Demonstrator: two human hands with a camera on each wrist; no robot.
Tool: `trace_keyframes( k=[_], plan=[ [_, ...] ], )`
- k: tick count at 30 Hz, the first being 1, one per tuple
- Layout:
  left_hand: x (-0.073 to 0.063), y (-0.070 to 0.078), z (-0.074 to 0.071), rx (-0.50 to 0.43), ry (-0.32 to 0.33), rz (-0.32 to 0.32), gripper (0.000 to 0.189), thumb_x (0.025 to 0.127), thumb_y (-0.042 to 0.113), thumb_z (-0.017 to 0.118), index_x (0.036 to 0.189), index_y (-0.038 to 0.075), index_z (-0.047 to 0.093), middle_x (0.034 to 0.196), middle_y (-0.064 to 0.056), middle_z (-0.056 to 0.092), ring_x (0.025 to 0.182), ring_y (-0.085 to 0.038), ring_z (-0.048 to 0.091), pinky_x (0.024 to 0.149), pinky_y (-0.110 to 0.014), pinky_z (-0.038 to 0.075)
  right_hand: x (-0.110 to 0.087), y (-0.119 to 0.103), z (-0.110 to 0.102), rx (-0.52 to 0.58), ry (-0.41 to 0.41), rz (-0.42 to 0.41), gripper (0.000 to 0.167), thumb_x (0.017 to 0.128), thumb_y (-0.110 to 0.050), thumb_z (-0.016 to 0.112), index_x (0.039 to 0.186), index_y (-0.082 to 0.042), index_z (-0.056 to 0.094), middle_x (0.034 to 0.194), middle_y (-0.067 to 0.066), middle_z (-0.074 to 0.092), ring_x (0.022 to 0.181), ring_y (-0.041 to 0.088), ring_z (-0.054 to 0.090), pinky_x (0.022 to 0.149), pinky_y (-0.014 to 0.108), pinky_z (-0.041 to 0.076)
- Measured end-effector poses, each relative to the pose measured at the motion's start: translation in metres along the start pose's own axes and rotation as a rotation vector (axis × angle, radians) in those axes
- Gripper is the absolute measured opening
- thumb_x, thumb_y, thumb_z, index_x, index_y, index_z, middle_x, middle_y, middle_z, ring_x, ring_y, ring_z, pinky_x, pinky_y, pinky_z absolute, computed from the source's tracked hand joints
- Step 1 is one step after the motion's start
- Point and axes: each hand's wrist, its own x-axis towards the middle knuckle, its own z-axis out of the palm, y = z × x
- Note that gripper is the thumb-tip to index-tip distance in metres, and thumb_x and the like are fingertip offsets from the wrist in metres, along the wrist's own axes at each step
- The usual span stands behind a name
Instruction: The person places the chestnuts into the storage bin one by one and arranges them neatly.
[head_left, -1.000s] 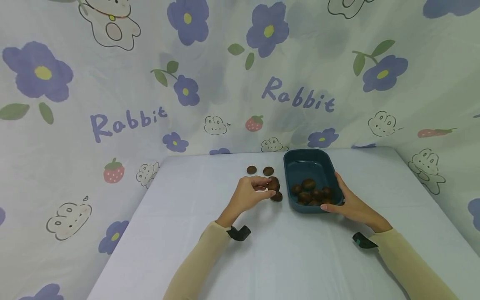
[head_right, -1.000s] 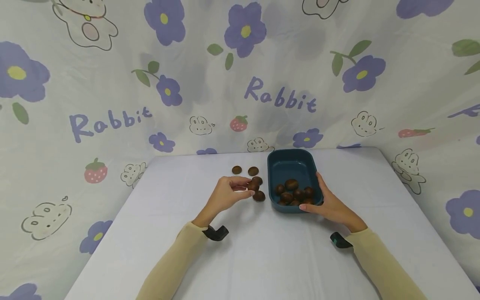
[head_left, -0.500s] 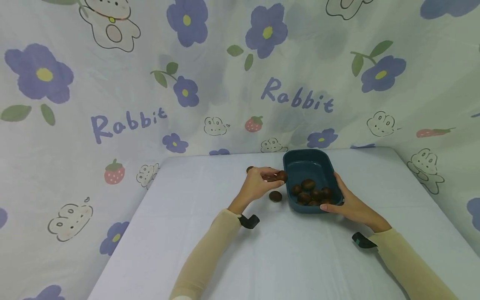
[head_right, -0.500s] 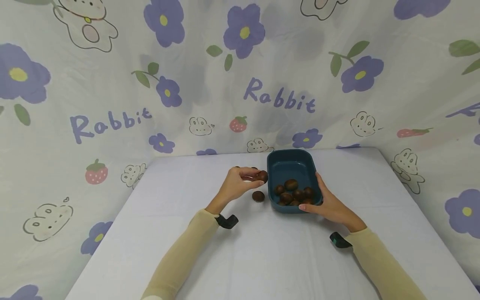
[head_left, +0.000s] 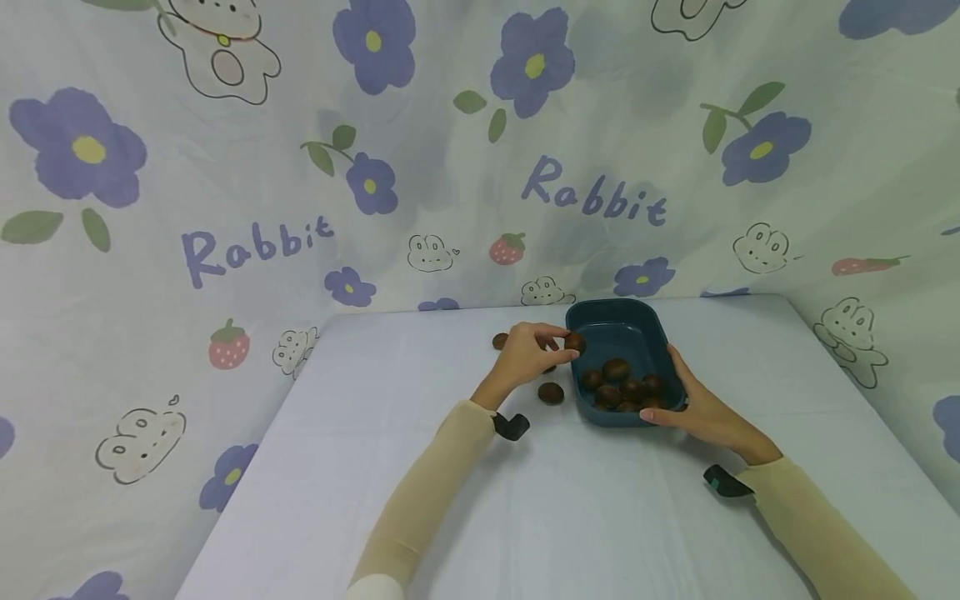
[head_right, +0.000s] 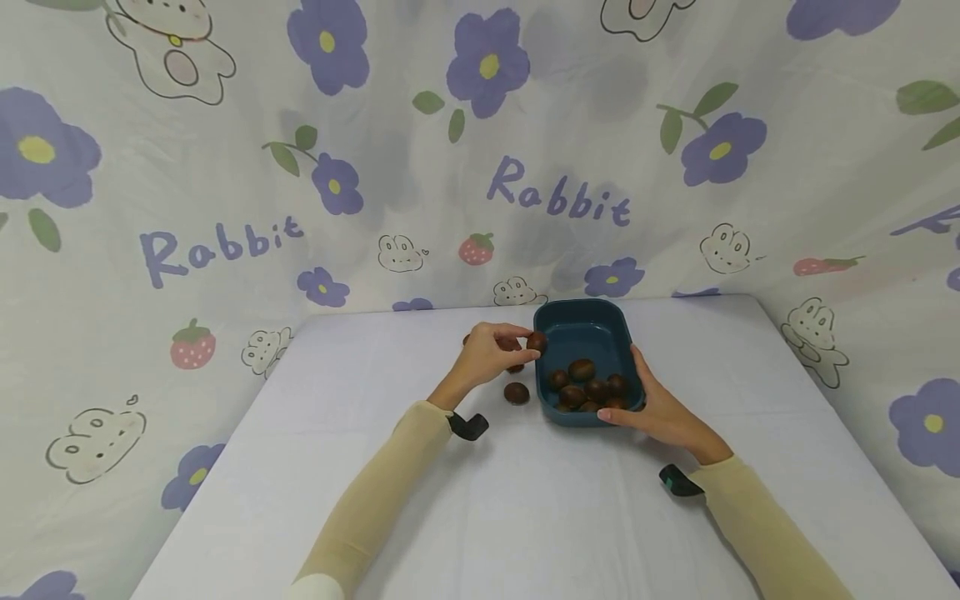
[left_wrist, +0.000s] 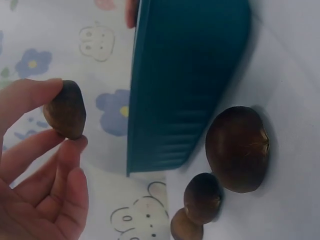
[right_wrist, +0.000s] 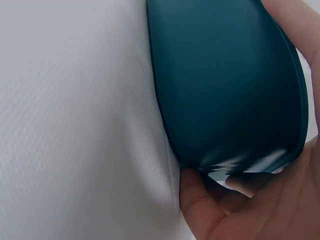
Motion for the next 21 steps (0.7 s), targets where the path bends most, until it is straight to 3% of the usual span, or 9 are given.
trace_keyframes(
  k=[9, 13, 17, 20, 21],
  plan=[
    [0.011, -0.006, 0.01, 0.024, -0.029, 0.046, 0.038, 0.087, 0.028, 0.085, 0.118, 0.008, 0.079, 0.106, -0.017, 0.077, 0.076, -0.012, 0.062, 0.056, -0.019, 0.044, 0.0, 0.002, 0.001, 0.0, 0.001, 0.0, 0.125, 0.09, -0.043, 0.077, 0.162, -0.031, -0.025, 0.173, 0.016, -0.018, 0.156, 0.059, 0.0, 0.109, 0.086, 0.016],
    [0.013, -0.007, 0.015, 0.064, -0.044, 0.014, 0.039, 0.086, 0.03, 0.085, 0.119, 0.01, 0.078, 0.089, -0.009, 0.074, 0.07, -0.011, 0.057, 0.054, -0.019, 0.042, 0.0, 0.003, 0.001, 0.0, 0.001, -0.001, 0.125, 0.091, -0.044, 0.077, 0.162, -0.032, -0.025, 0.173, 0.016, -0.018, 0.156, 0.059, 0.0, 0.109, 0.086, 0.016],
    [0.017, -0.009, 0.02, 0.098, -0.065, -0.012, 0.04, 0.087, 0.033, 0.084, 0.122, 0.012, 0.077, 0.069, -0.001, 0.06, 0.062, -0.009, 0.049, 0.051, -0.02, 0.037, 0.0, 0.003, 0.001, 0.004, 0.002, -0.003, 0.125, 0.09, -0.043, 0.077, 0.161, -0.032, -0.025, 0.173, 0.016, -0.018, 0.156, 0.058, -0.001, 0.109, 0.086, 0.015],
    [0.02, -0.01, 0.023, 0.124, -0.084, -0.008, 0.042, 0.088, 0.033, 0.083, 0.124, 0.013, 0.076, 0.068, -0.006, 0.059, 0.059, -0.011, 0.048, 0.051, -0.022, 0.038, 0.001, 0.004, 0.001, 0.004, 0.003, -0.005, 0.125, 0.09, -0.043, 0.077, 0.162, -0.03, -0.024, 0.173, 0.016, -0.018, 0.156, 0.058, -0.001, 0.109, 0.086, 0.015],
    [0.021, -0.01, 0.024, 0.135, -0.09, -0.004, 0.042, 0.089, 0.033, 0.083, 0.124, 0.013, 0.076, 0.074, -0.007, 0.065, 0.06, -0.014, 0.049, 0.054, -0.022, 0.041, 0.001, 0.004, 0.001, 0.003, 0.003, -0.005, 0.125, 0.09, -0.043, 0.077, 0.162, -0.029, -0.024, 0.173, 0.016, -0.018, 0.156, 0.058, -0.001, 0.109, 0.086, 0.015]
  ],
)
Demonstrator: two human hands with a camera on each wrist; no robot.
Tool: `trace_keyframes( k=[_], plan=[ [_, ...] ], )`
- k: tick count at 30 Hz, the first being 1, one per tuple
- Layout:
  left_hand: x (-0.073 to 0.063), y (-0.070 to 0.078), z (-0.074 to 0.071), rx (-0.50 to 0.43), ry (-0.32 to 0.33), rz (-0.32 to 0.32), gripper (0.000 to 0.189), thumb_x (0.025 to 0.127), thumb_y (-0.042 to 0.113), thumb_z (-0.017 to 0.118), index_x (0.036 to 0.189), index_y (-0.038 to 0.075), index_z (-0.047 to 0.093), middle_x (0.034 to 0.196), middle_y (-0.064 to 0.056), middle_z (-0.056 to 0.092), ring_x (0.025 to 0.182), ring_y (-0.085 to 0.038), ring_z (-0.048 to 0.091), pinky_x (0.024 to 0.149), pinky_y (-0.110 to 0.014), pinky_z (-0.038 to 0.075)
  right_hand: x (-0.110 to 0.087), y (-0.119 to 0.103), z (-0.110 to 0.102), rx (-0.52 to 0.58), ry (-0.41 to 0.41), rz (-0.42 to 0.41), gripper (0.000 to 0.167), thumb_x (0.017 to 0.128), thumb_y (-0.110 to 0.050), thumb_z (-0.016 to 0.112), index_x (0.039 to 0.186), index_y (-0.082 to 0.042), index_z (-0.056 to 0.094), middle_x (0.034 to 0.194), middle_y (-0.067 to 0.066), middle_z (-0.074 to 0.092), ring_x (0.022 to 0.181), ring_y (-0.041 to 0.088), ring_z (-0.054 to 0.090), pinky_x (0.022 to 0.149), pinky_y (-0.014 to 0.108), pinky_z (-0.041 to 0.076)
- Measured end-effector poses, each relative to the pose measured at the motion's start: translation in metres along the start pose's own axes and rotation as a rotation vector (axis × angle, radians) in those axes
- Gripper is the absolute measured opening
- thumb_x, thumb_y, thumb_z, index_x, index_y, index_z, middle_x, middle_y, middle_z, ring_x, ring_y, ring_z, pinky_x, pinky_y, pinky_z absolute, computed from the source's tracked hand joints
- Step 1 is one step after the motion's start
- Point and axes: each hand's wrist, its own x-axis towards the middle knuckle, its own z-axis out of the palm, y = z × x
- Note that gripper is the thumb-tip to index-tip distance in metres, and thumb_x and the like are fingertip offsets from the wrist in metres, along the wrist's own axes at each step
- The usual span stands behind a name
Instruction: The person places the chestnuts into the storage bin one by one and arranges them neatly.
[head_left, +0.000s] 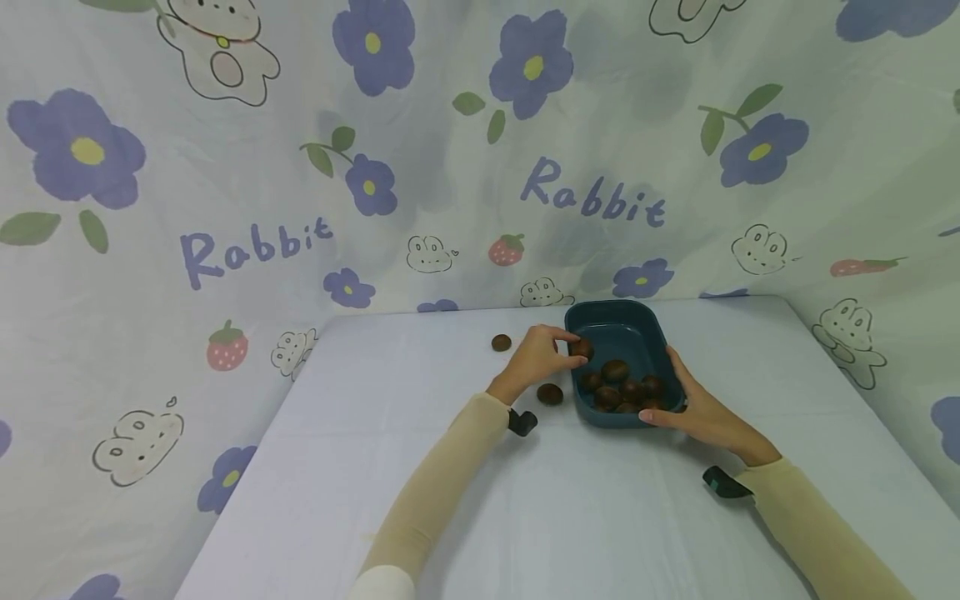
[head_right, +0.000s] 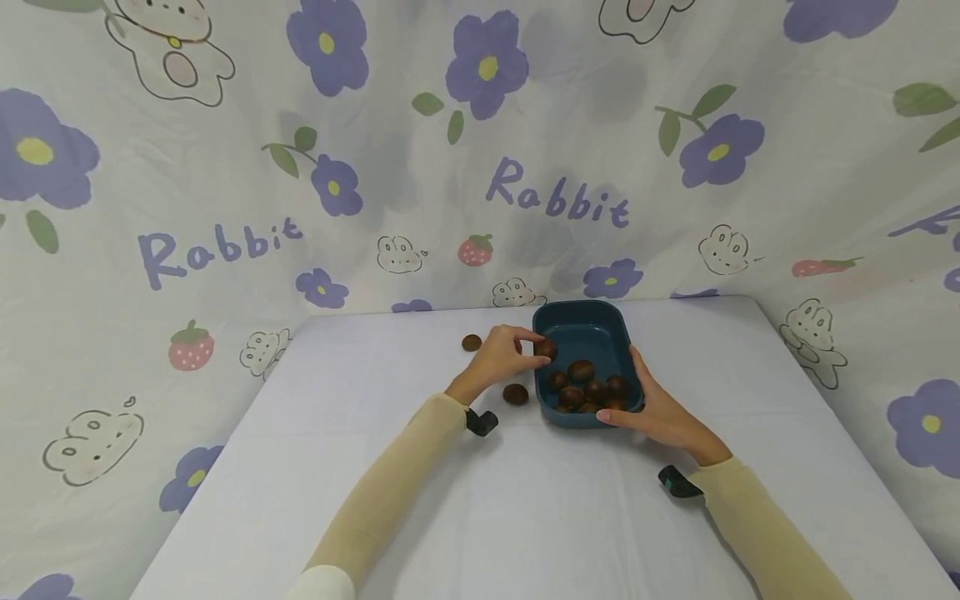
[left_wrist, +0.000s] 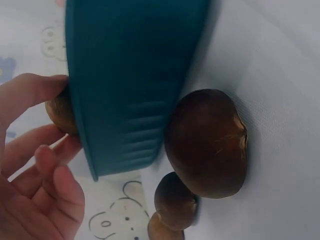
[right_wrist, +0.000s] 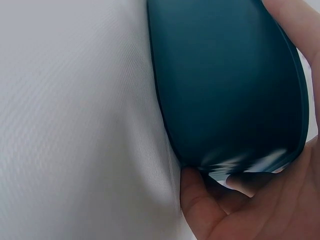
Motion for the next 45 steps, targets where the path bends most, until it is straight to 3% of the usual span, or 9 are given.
trace_keyframes(
  k=[3, 6, 7, 12, 21, 34, 41, 45],
  plan=[
    [0.003, -0.001, 0.004, 0.045, -0.016, 0.0, 0.042, 0.09, 0.034, 0.082, 0.126, 0.013, 0.075, 0.104, -0.009, 0.077, 0.082, -0.016, 0.065, 0.077, -0.024, 0.053, 0.001, 0.001, 0.0, -0.004, 0.0, -0.003, 0.125, 0.09, -0.043, 0.077, 0.162, -0.027, -0.024, 0.173, 0.016, -0.018, 0.156, 0.058, -0.001, 0.109, 0.086, 0.015],
    [0.007, -0.001, 0.008, 0.1, -0.033, -0.009, 0.042, 0.09, 0.037, 0.081, 0.126, 0.015, 0.075, 0.133, -0.005, 0.072, 0.11, -0.018, 0.067, 0.099, -0.031, 0.054, 0.001, 0.002, 0.001, -0.003, 0.001, -0.011, 0.125, 0.09, -0.043, 0.077, 0.162, -0.027, -0.024, 0.173, 0.017, -0.018, 0.156, 0.059, 0.0, 0.109, 0.086, 0.016],
    [0.008, -0.001, 0.009, 0.124, -0.036, -0.012, 0.042, 0.09, 0.037, 0.081, 0.126, 0.016, 0.075, 0.133, -0.004, 0.072, 0.119, -0.018, 0.066, 0.101, -0.033, 0.054, 0.001, 0.002, 0.001, -0.002, 0.002, -0.015, 0.125, 0.09, -0.042, 0.077, 0.163, -0.027, -0.024, 0.173, 0.017, -0.018, 0.156, 0.059, 0.0, 0.109, 0.086, 0.017],
    [0.014, 0.003, 0.014, 0.233, -0.056, -0.022, 0.043, 0.09, 0.039, 0.081, 0.125, 0.015, 0.076, 0.129, -0.002, 0.074, 0.12, -0.017, 0.067, 0.096, -0.034, 0.058, 0.0, 0.0, 0.0, -0.002, 0.0, -0.021, 0.125, 0.09, -0.041, 0.078, 0.163, -0.026, -0.023, 0.173, 0.019, -0.016, 0.155, 0.061, 0.002, 0.108, 0.085, 0.019],
    [0.021, 0.01, 0.02, 0.332, -0.11, -0.028, 0.04, 0.09, 0.037, 0.081, 0.124, 0.016, 0.076, 0.124, 0.002, 0.075, 0.109, -0.013, 0.07, 0.081, -0.028, 0.058, -0.001, -0.005, 0.0, 0.001, -0.006, -0.014, 0.125, 0.09, -0.04, 0.078, 0.163, -0.028, -0.023, 0.173, 0.018, -0.017, 0.155, 0.06, 0.001, 0.109, 0.085, 0.018],
    [0.027, 0.017, 0.03, 0.305, -0.138, -0.099, 0.038, 0.087, 0.035, 0.084, 0.119, 0.015, 0.078, 0.124, -0.001, 0.076, 0.11, -0.02, 0.073, 0.09, -0.036, 0.06, -0.001, -0.003, 0.0, -0.003, -0.01, -0.014, 0.125, 0.09, -0.041, 0.078, 0.163, -0.028, -0.023, 0.173, 0.019, -0.017, 0.154, 0.062, 0.002, 0.108, 0.085, 0.02],
    [0.029, 0.02, 0.031, 0.296, -0.157, -0.143, 0.043, 0.082, 0.042, 0.088, 0.117, 0.019, 0.079, 0.129, 0.001, 0.074, 0.115, -0.024, 0.071, 0.09, -0.042, 0.059, 0.0, -0.001, 0.0, 0.003, -0.005, -0.009, 0.125, 0.091, -0.042, 0.077, 0.162, -0.026, -0.024, 0.173, 0.017, -0.018, 0.155, 0.059, -0.001, 0.109, 0.086, 0.017],
    [0.028, 0.022, 0.031, 0.299, -0.184, -0.152, 0.041, 0.081, 0.045, 0.088, 0.113, 0.022, 0.08, 0.128, 0.003, 0.074, 0.116, -0.021, 0.07, 0.092, -0.039, 0.058, -0.001, -0.001, 0.0, -0.001, -0.005, -0.014, 0.125, 0.091, -0.042, 0.076, 0.162, -0.026, -0.025, 0.173, 0.018, -0.018, 0.155, 0.06, 0.0, 0.108, 0.086, 0.017]
  ],
)
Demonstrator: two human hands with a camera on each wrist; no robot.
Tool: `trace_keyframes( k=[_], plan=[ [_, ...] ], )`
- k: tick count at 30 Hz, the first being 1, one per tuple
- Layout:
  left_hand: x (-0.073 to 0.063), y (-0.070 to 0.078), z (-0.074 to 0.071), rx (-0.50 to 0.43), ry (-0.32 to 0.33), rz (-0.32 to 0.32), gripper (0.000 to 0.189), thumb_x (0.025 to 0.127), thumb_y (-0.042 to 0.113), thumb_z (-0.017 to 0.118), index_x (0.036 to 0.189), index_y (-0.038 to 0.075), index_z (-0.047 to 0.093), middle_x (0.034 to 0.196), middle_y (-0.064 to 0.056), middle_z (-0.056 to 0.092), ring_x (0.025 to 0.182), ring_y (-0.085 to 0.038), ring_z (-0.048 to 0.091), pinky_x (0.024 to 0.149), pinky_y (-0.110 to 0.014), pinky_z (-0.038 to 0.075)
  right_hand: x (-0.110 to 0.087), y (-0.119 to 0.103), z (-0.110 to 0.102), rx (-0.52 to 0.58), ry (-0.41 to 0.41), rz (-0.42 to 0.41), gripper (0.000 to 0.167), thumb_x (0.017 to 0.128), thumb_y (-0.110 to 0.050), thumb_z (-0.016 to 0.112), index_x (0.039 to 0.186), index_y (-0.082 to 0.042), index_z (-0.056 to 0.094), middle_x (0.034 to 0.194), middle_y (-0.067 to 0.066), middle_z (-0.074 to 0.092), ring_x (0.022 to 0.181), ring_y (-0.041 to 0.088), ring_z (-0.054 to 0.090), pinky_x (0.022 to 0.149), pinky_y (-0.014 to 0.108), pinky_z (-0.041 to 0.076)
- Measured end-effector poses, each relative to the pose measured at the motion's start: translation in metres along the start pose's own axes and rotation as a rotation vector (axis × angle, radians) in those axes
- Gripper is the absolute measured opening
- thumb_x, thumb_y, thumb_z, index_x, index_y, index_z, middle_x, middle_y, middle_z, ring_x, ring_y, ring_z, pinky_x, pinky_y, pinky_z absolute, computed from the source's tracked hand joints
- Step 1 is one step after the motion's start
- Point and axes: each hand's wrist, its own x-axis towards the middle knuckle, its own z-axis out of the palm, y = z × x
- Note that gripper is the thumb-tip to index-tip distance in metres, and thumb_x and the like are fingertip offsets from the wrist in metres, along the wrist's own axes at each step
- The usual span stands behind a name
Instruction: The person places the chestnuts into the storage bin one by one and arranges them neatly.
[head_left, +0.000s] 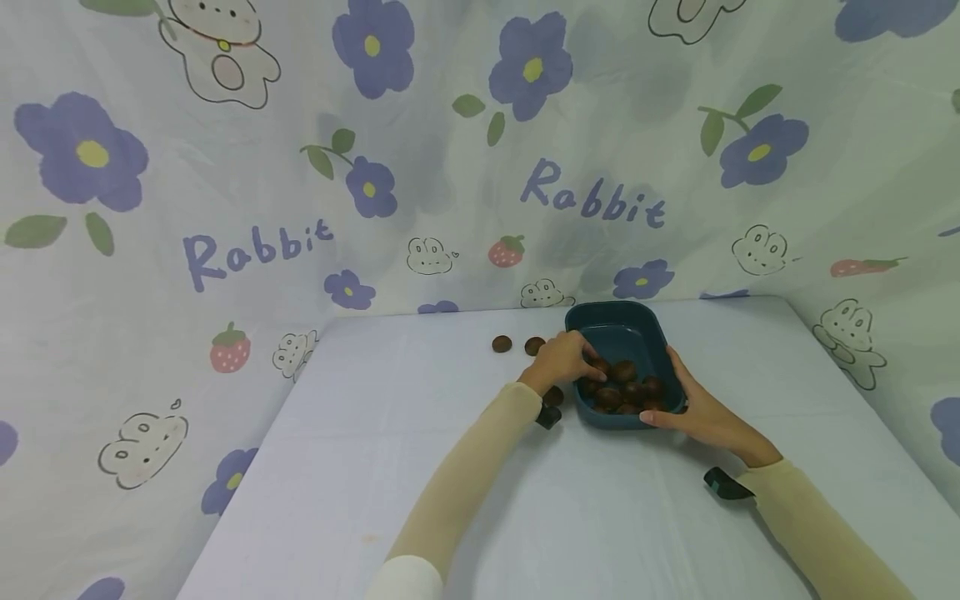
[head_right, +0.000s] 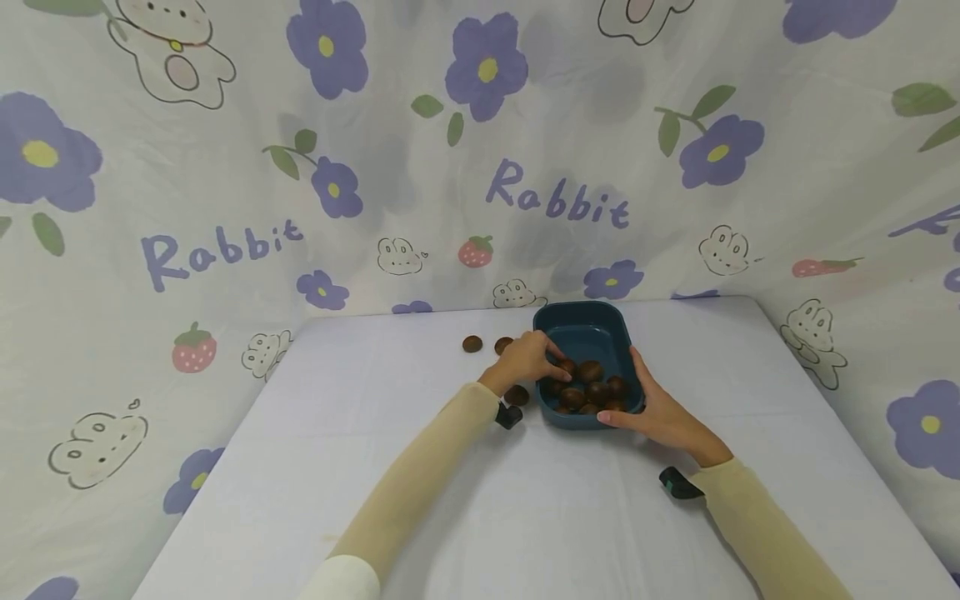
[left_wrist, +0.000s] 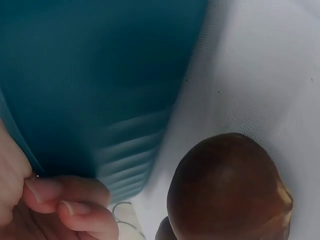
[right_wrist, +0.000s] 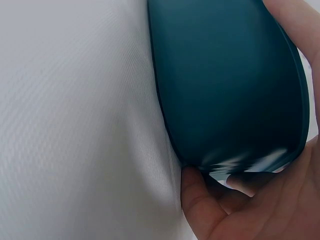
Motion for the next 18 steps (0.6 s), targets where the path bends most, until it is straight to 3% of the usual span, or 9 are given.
trace_keyframes(
  k=[8, 13, 18],
  plan=[
    [-0.001, 0.001, -0.001, 0.0, -0.03, 0.01, 0.038, 0.08, 0.048, 0.087, 0.109, 0.025, 0.081, 0.128, 0.004, 0.075, 0.116, -0.021, 0.07, 0.093, -0.04, 0.058, -0.001, 0.0, 0.0, -0.009, 0.003, 0.004, 0.124, 0.091, -0.043, 0.076, 0.162, -0.029, -0.025, 0.172, 0.02, -0.017, 0.154, 0.062, 0.002, 0.108, 0.085, 0.019],
    [-0.005, 0.0, -0.004, 0.01, -0.03, 0.038, 0.036, 0.082, 0.05, 0.085, 0.109, 0.026, 0.082, 0.126, 0.005, 0.076, 0.114, -0.018, 0.07, 0.087, -0.035, 0.058, -0.001, 0.0, 0.0, 0.0, -0.002, 0.01, 0.124, 0.091, -0.043, 0.076, 0.162, -0.025, -0.024, 0.173, 0.019, -0.017, 0.155, 0.061, 0.001, 0.109, 0.085, 0.017],
    [-0.012, -0.005, -0.011, -0.031, 0.04, 0.089, 0.031, 0.087, 0.048, 0.081, 0.108, 0.025, 0.082, 0.121, 0.005, 0.077, 0.105, -0.012, 0.07, 0.074, -0.025, 0.056, 0.0, -0.001, 0.0, 0.001, 0.001, -0.002, 0.124, 0.091, -0.042, 0.077, 0.163, -0.023, -0.023, 0.173, 0.019, -0.018, 0.155, 0.06, 0.0, 0.109, 0.085, 0.017]
  ],
)
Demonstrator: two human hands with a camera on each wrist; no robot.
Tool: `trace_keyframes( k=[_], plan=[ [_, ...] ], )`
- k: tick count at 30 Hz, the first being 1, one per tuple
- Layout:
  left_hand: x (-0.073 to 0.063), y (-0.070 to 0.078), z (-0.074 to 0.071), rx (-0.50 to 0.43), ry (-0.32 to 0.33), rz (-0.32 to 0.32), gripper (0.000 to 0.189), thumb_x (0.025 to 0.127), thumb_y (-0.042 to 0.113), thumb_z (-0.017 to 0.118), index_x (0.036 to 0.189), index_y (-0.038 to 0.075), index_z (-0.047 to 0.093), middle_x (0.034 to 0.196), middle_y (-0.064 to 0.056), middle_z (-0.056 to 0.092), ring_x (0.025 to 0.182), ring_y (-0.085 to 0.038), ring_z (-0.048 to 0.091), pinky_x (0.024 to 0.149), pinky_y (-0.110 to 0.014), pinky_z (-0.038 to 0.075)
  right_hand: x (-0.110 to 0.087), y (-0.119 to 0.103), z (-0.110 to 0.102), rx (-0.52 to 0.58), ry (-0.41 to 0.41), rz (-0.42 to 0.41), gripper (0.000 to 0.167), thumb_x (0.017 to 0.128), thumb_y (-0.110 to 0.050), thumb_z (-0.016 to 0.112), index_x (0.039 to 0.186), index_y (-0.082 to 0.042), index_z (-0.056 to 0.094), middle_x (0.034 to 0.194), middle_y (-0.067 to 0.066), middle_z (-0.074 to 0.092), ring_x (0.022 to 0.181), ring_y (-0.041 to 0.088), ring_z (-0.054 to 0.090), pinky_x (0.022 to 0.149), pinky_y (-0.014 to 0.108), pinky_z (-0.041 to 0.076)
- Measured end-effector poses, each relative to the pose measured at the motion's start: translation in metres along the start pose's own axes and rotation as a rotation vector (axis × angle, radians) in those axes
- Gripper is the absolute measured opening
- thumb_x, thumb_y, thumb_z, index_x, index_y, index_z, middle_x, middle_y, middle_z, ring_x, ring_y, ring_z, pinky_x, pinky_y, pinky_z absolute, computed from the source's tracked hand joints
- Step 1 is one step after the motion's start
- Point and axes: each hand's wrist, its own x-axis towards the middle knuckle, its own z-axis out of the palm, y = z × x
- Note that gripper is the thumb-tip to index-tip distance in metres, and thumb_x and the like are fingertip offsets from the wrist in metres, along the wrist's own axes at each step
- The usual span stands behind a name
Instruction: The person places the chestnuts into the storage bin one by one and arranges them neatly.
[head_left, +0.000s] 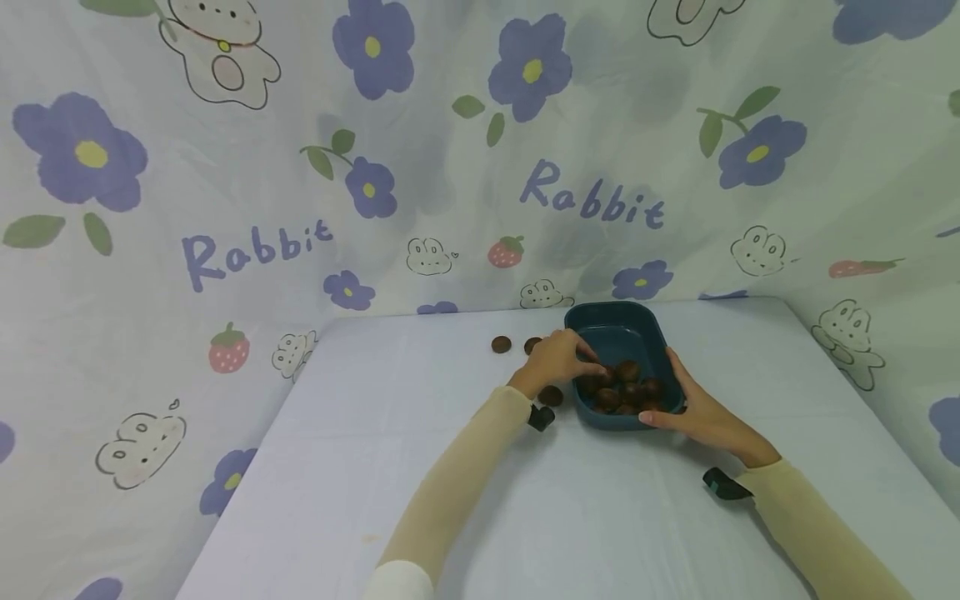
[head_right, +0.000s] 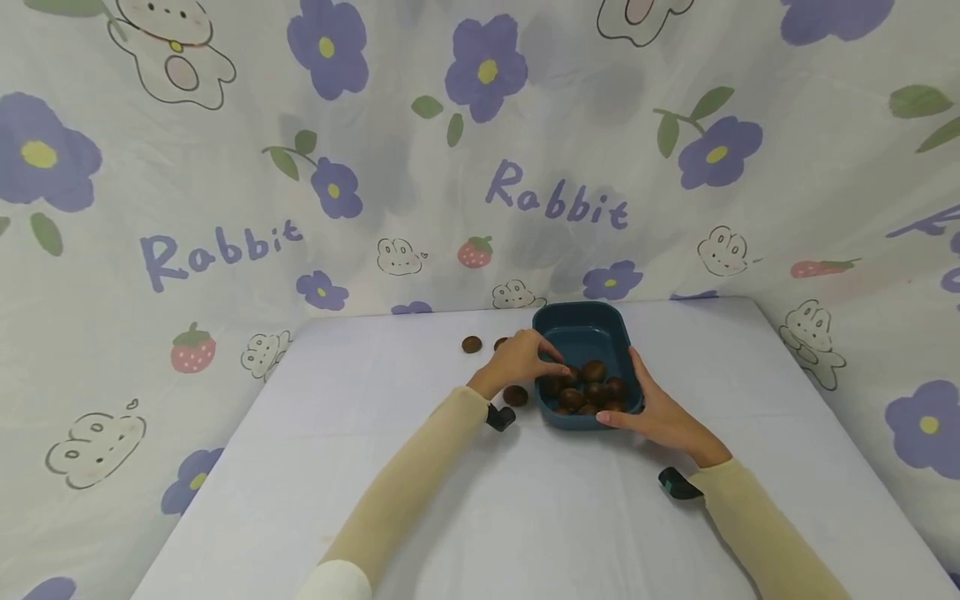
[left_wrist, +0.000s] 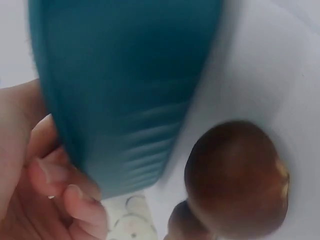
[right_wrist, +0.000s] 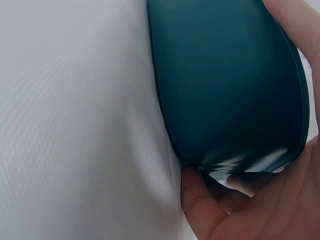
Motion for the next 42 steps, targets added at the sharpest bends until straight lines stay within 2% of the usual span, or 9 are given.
trace_keyframes(
  k=[3, 8, 10, 12, 16, 20, 29, 37, 42],
  plan=[
    [-0.006, -0.006, -0.008, -0.055, 0.094, -0.007, 0.03, 0.09, 0.048, 0.078, 0.108, 0.025, 0.082, 0.121, 0.005, 0.076, 0.1, -0.013, 0.07, 0.07, -0.026, 0.054, 0.0, 0.0, 0.0, -0.006, 0.003, -0.002, 0.125, 0.091, -0.042, 0.077, 0.163, -0.024, -0.023, 0.173, 0.019, -0.017, 0.155, 0.061, 0.001, 0.109, 0.085, 0.018],
    [-0.014, -0.027, -0.026, -0.197, 0.267, -0.018, 0.035, 0.092, 0.046, 0.076, 0.114, 0.019, 0.08, 0.121, 0.001, 0.077, 0.111, -0.023, 0.071, 0.08, -0.036, 0.059, 0.0, -0.001, 0.0, -0.005, 0.002, -0.005, 0.126, 0.09, -0.041, 0.078, 0.163, -0.028, -0.023, 0.173, 0.02, -0.016, 0.154, 0.061, 0.003, 0.109, 0.085, 0.02],
    [-0.017, -0.037, -0.035, -0.245, 0.327, -0.018, 0.035, 0.093, 0.044, 0.076, 0.116, 0.017, 0.079, 0.118, 0.0, 0.078, 0.111, -0.023, 0.071, 0.081, -0.036, 0.059, -0.001, -0.001, 0.0, -0.003, 0.001, -0.005, 0.125, 0.09, -0.04, 0.078, 0.163, -0.029, -0.023, 0.173, 0.02, -0.016, 0.154, 0.061, 0.003, 0.109, 0.085, 0.021],
    [-0.018, -0.049, -0.043, -0.279, 0.383, -0.022, 0.034, 0.094, 0.041, 0.076, 0.117, 0.016, 0.079, 0.115, -0.001, 0.079, 0.103, -0.021, 0.071, 0.076, -0.033, 0.057, -0.001, -0.001, -0.001, -0.004, 0.002, -0.001, 0.125, 0.09, -0.04, 0.078, 0.162, -0.03, -0.023, 0.173, 0.02, -0.016, 0.154, 0.062, 0.003, 0.108, 0.085, 0.021],
    [-0.02, -0.07, -0.054, -0.308, 0.475, -0.071, 0.034, 0.094, 0.039, 0.076, 0.117, 0.015, 0.078, 0.11, -0.002, 0.079, 0.087, -0.019, 0.066, 0.069, -0.027, 0.049, -0.001, 0.0, -0.002, -0.01, 0.005, 0.003, 0.125, 0.09, -0.041, 0.078, 0.162, -0.032, -0.024, 0.173, 0.02, -0.016, 0.154, 0.062, 0.004, 0.108, 0.085, 0.021],
    [-0.021, -0.088, -0.058, -0.327, 0.535, -0.143, 0.038, 0.093, 0.041, 0.076, 0.12, 0.014, 0.077, 0.109, -0.003, 0.079, 0.091, -0.02, 0.068, 0.075, -0.031, 0.051, -0.002, -0.001, -0.003, -0.01, 0.006, 0.006, 0.125, 0.09, -0.041, 0.078, 0.162, -0.031, -0.024, 0.173, 0.021, -0.016, 0.154, 0.062, 0.003, 0.108, 0.085, 0.021],
    [-0.023, -0.12, -0.055, -0.502, 0.595, -0.276, 0.039, 0.09, 0.036, 0.08, 0.118, 0.008, 0.077, 0.105, -0.01, 0.079, 0.086, -0.023, 0.073, 0.072, -0.026, 0.052, -0.001, 0.001, 0.0, -0.005, 0.006, -0.004, 0.125, 0.09, -0.041, 0.078, 0.163, -0.027, -0.023, 0.173, 0.019, -0.017, 0.155, 0.06, 0.001, 0.11, 0.084, 0.018],
    [-0.03, -0.138, -0.048, -0.422, 0.524, -0.404, 0.052, 0.089, 0.039, 0.081, 0.125, 0.002, 0.073, 0.112, -0.015, 0.076, 0.109, -0.03, 0.067, 0.09, -0.041, 0.054, 0.001, 0.004, 0.001, -0.003, 0.011, -0.006, 0.125, 0.091, -0.041, 0.077, 0.163, -0.025, -0.023, 0.173, 0.019, -0.017, 0.155, 0.06, 0.001, 0.11, 0.085, 0.017],
    [-0.033, -0.143, -0.044, -0.364, 0.449, -0.462, 0.055, 0.088, 0.038, 0.083, 0.126, 0.0, 0.072, 0.113, -0.016, 0.077, 0.099, -0.028, 0.072, 0.092, -0.042, 0.057, 0.001, 0.002, 0.001, -0.008, 0.008, -0.003, 0.124, 0.091, -0.041, 0.077, 0.163, -0.027, -0.023, 0.173, 0.02, -0.016, 0.154, 0.061, 0.002, 0.109, 0.085, 0.019]
  ],
)
